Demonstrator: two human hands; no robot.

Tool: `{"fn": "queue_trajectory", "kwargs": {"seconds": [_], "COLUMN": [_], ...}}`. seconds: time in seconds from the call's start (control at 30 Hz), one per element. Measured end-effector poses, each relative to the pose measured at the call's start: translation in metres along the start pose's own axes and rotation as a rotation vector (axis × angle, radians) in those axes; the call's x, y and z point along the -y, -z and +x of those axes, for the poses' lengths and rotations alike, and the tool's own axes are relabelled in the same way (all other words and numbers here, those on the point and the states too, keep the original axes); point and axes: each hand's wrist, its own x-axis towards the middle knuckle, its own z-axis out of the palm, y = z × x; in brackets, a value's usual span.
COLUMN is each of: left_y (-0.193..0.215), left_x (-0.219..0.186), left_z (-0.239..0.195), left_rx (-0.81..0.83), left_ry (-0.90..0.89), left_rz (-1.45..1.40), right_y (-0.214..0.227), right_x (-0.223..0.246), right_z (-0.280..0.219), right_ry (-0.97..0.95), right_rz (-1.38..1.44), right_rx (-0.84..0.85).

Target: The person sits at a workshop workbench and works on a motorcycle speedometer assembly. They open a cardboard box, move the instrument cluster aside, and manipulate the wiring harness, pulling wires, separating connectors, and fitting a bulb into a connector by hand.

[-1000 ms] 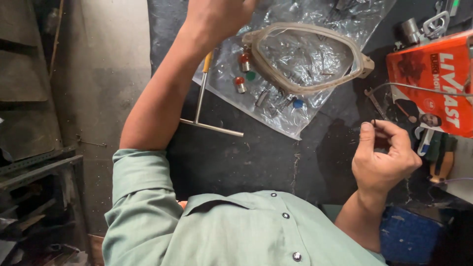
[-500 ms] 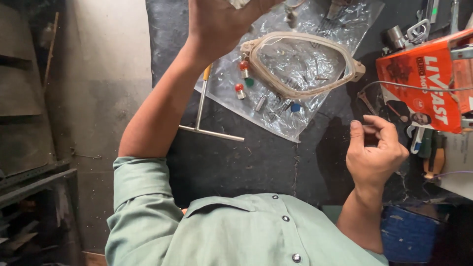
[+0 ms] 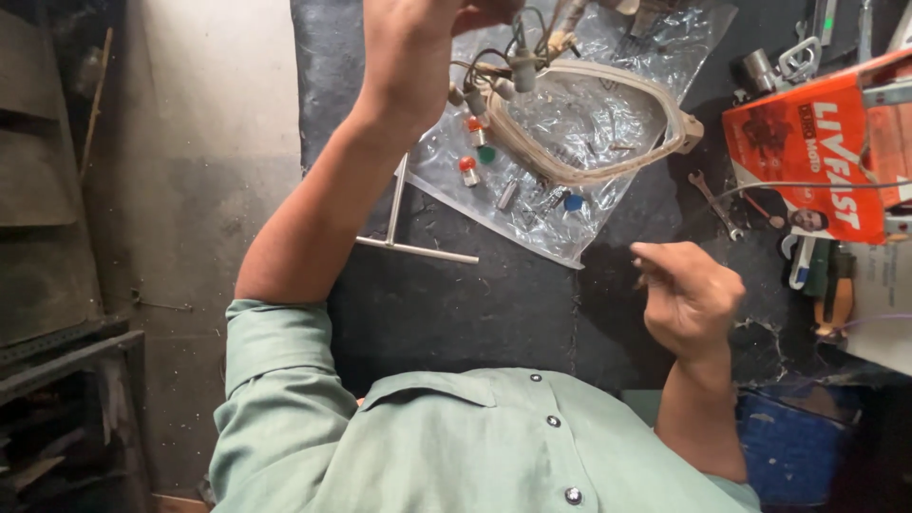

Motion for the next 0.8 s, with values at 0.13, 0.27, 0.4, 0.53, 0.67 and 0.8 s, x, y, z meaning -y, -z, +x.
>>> {"fn": "queue_trajectory", "kwargs": {"seconds": [0.13,0.27,0.4,0.53,0.67,0.8], "left_y": [0.001,-0.008,-0.029,-0.05,-0.076,-0.087], "left_x": [0.005,0.0,-0.019,-0.029,-0.031,-0.024], "left_z": [-0.003,-0.006,-0.006,-0.011,-0.021,-0.044], "left_rx": [-0.071,-0.044,-0.005,0.029,0.032,0.03], "left_ry": [0.237,0.431,0.523,0.669,0.826,0.899], "left_rz": [-0.127,-0.206,-0.23,-0.305,-0.314,-0.342], "right_y": [-0.007,-0.009,-0.008,-0.003,0.004,0.013], "right_x": [0.009,0.006,0.013,0.043,0.032,0.005], "right_z": [0.006,0.008,0.009,0.03,0.025,0.019], "right_ry": [0.075,0.305,0.361,0.476,0.564,0.576], "right_rz": [0.047,-0.075,-0.171,-0.334,-0.302,-0.213], "right_rx": [0.052,-0.02,-0.092,-0.175,-0.063,-0.049]}}
